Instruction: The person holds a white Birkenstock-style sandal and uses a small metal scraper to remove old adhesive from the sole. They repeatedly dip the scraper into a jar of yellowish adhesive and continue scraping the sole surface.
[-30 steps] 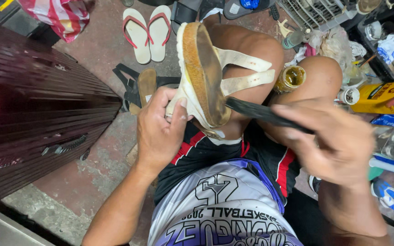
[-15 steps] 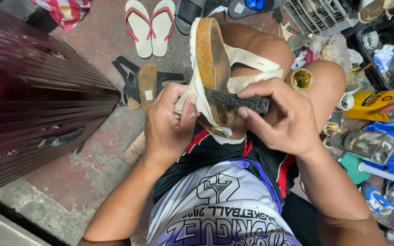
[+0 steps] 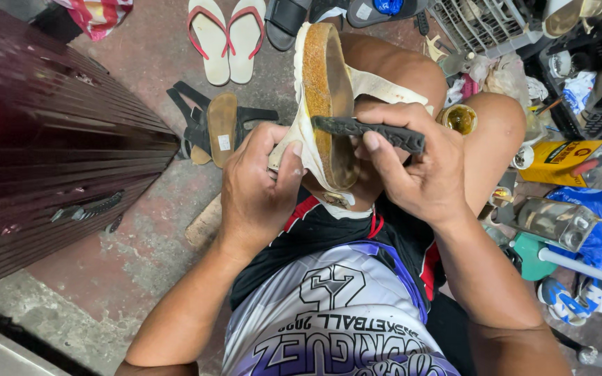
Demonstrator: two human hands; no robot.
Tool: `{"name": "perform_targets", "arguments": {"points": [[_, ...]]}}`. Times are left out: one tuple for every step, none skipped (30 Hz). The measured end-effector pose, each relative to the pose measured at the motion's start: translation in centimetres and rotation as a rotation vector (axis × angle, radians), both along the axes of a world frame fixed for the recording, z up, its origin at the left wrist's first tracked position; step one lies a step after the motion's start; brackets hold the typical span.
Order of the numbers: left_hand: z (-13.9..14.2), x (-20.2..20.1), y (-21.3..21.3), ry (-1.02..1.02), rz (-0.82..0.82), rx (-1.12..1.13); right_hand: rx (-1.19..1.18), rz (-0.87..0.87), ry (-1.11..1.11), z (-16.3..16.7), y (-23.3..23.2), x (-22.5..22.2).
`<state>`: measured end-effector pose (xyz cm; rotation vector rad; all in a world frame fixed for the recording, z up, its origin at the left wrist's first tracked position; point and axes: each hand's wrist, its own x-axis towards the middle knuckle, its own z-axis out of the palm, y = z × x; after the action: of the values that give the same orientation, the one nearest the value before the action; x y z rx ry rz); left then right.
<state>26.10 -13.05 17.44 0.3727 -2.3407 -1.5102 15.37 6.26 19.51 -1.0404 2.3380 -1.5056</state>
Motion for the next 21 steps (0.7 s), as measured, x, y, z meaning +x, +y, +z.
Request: {"name": "perform_targets", "arguments": {"points": [[0.0, 0.0, 0.0, -0.005, 0.002, 0.009, 0.029, 0.003, -0.018, 0.1, 0.0, 0.0], [0.0, 0.0, -0.1, -0.008, 0.003, 0.018, 0.058, 0.004, -0.035, 0.2, 0.0, 0.1], [0.0, 0.0, -0.1, -0.002, 0.006, 0.023, 0.087, 0.006, -0.05, 0.2, 0.0, 0.1], [-0.1, 0.0, -0.2, 0.006, 0.01, 0.027, 0.096, 0.011, -0.038, 0.2, 0.0, 0.2], [-0.1, 0.0, -0.2, 0.012, 0.016, 0.032, 0.105, 0.017, -0.027, 0.3, 0.0, 0.2], [0.0, 0.0, -0.2, 0.003, 0.019, 0.037, 0.114, 0.021, -0.019, 0.2, 0.0, 0.2], [0.0, 0.0, -0.2, -0.006, 0.016, 0.045, 0.079, 0.012, -0.07, 0.2, -0.1, 0.2], [0.0, 0.0, -0.2, -0.014, 0.008, 0.052, 0.044, -0.003, -0.119, 0.2, -0.2, 0.2], [0.0, 0.0, -0.2, -0.015, 0.0, 0.059, 0.007, -0.017, -0.167, 0.2, -0.4, 0.2], [0.0, 0.0, -0.2, -0.015, -0.004, 0.066, -0.012, -0.017, -0.175, 0.2, -0.5, 0.2], [0.1, 0.1, -0.2, -0.015, -0.001, 0.07, -0.033, -0.011, -0.183, 0.3, -0.6, 0.2], [0.1, 0.1, -0.2, -0.003, 0.006, 0.06, -0.056, -0.002, -0.19, 0.4, -0.8, 0.2], [0.1, 0.1, -0.2, 0.011, 0.012, 0.049, -0.056, 0.002, -0.186, 0.6, -0.8, 0.2], [0.1, 0.1, -0.2, 0.023, 0.015, 0.039, -0.055, 0.002, -0.183, 0.8, -0.8, 0.2], [0.1, 0.1, -0.2, 0.041, 0.009, 0.031, -0.051, 0.001, -0.182, 1.0, -0.8, 0.2], [0.1, 0.1, -0.2, 0.059, 0.002, 0.023, -0.075, -0.004, -0.197, 1.1, -0.9, 0.3], [0.1, 0.1, -0.3, 0.078, -0.003, 0.012, -0.1, -0.009, -0.21, 1.2, -1.0, 0.2], [0.1, 0.1, -0.3, 0.073, -0.004, 0.019, -0.126, -0.012, -0.223, 1.2, -1.0, 0.2], [0.1, 0.1, -0.4, 0.068, -0.005, 0.026, -0.088, 0.0, -0.163, 1.2, -1.0, 0.1], [0.1, 0.1, -0.4, 0.063, -0.007, 0.034, -0.05, 0.011, -0.103, 1.2, -1.0, 0.0], [0.1, 0.1, -0.4, 0.074, -0.007, 0.024, -0.012, 0.021, -0.043, 1.1, -1.0, 0.0]]}}
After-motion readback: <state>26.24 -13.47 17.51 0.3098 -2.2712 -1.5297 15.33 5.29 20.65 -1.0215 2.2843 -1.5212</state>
